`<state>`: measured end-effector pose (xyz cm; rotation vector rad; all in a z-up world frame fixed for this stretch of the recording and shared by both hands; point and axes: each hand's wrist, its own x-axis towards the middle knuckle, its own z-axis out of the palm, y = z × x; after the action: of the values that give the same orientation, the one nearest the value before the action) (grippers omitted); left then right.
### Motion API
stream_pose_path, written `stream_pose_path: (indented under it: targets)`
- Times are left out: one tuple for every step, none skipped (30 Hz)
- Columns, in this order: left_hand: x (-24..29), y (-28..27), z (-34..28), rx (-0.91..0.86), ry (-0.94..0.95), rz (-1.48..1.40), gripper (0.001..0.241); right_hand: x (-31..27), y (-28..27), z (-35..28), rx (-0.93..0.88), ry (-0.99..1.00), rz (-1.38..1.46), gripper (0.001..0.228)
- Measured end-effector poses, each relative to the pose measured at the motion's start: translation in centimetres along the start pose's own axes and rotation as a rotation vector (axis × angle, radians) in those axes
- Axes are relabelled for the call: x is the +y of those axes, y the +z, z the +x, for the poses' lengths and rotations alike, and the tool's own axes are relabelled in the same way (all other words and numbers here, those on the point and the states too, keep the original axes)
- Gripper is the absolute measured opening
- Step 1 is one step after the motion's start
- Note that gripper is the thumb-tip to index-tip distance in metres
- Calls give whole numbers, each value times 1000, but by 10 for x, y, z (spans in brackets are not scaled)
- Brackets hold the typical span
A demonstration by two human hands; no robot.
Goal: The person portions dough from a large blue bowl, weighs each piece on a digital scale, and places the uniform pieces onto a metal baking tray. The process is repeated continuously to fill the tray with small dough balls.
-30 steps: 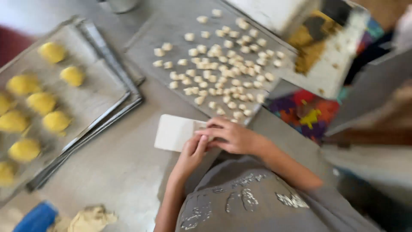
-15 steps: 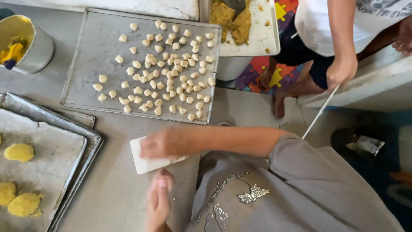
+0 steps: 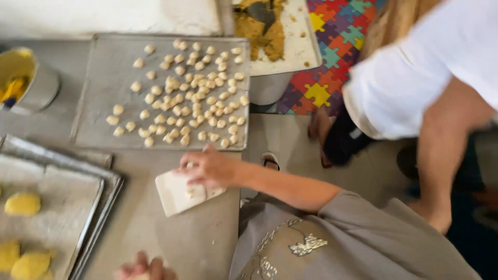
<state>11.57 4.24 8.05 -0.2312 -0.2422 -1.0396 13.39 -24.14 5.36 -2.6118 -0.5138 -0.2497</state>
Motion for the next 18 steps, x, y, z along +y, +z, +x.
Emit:
stream_pose_path:
  targets:
    - [-9,1,1,3,195,114,43,-1,-5,5,189,-99,-31,37]
    - [-18,1,2,5,388,231,39,-1,-9,10,380,-196,-59,30]
    - [-28,8,6,15,404,240,39,-6,-15,8,375,-206,-41,30]
    - [-38,16,11,200,497,377,50,-11,-22,6,249,-100,-9,34]
    - [-48,23,18,381,589,510,62,-14,-32,4,121,-3,14,38]
    - [-50,20,17,385,608,516,62,-14,-36,6,115,-19,23,38]
    - [-51,16,16,349,583,531,60,-13,-40,6,111,12,27,35]
    - [-52,13,16,313,557,547,59,-12,-44,6,107,43,30,32]
    - [-48,26,18,313,573,551,59,-12,-51,7,102,28,34,32]
    - [-44,39,20,411,536,781,49,-11,-58,8,135,61,29,30]
    - [-41,51,23,510,492,1009,42,-9,-65,8,168,97,22,29]
    - [-22,37,-8,512,506,1011,42,-11,-70,8,163,84,24,29]
    - [-4,25,-41,461,636,718,20,-13,-74,7,212,47,15,26]
    - [14,13,-73,400,754,424,26,-15,-78,6,260,10,7,23]
    - [14,25,-66,403,760,424,26,-16,-75,4,256,6,11,23]
    - [13,37,-59,208,806,463,28,-17,-71,2,211,-3,30,26]
    - [14,50,-52,14,848,503,36,-18,-67,1,167,-13,53,29]
    - [4,32,-41,18,854,507,36,-16,-63,-1,164,-18,59,29]
